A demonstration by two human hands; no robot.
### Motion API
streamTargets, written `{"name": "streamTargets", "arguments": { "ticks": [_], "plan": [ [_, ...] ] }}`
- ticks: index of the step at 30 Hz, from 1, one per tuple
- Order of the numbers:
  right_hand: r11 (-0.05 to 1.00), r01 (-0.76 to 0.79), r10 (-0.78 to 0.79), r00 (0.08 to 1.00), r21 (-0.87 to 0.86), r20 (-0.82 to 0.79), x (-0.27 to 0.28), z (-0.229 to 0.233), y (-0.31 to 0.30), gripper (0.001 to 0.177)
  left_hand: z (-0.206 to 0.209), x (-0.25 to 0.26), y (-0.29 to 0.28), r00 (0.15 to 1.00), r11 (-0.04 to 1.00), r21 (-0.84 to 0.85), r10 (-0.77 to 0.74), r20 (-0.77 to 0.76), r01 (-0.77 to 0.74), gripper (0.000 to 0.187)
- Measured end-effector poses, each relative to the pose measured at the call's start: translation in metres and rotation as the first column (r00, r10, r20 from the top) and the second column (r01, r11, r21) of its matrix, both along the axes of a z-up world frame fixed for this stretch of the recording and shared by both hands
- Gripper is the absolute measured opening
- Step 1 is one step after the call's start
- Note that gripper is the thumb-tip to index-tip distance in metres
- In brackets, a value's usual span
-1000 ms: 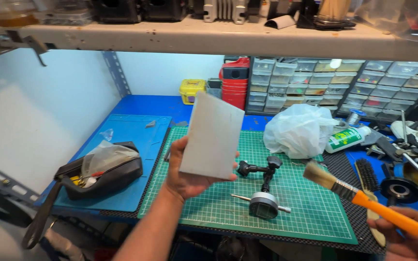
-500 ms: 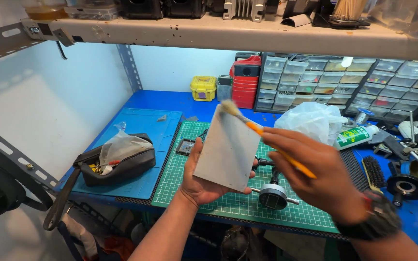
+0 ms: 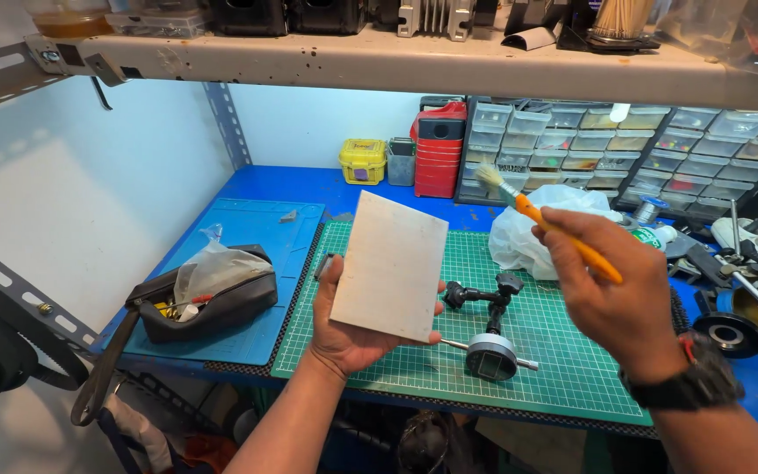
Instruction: Cleaning various electronic components and workshop tools on a workbench using a brush and cleaning solution.
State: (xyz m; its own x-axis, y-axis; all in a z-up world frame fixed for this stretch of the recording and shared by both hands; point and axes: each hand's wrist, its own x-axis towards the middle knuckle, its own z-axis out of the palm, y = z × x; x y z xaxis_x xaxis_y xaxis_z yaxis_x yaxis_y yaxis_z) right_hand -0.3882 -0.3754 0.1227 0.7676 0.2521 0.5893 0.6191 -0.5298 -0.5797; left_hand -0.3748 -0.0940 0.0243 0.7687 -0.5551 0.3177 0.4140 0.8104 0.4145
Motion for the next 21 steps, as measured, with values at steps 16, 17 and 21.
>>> {"name": "streamTargets", "arguments": {
  "ticks": [16,17,21],
  "plan": [
    [0.892,-0.445,0.408,0.866,-0.075,-0.290,-0.069,-0.012,-0.027,0.026,-0.022,0.005,-0.012,0.993,0.975,-0.209,-0.091,-0.081,0.072,0.077],
    [0.891,-0.448,0.411,0.865,-0.075,-0.289,-0.068,-0.015,-0.044,0.026,-0.046,0.015,-0.010,0.993,0.976,-0.209,-0.087,-0.080,0.069,0.077],
    [0.951,-0.276,0.306,0.896,0.136,-0.321,-0.049,-0.029,-0.112,0.031,-0.072,0.031,-0.012,0.995,0.990,-0.107,0.083,-0.063,-0.089,0.053]
  ]
}}
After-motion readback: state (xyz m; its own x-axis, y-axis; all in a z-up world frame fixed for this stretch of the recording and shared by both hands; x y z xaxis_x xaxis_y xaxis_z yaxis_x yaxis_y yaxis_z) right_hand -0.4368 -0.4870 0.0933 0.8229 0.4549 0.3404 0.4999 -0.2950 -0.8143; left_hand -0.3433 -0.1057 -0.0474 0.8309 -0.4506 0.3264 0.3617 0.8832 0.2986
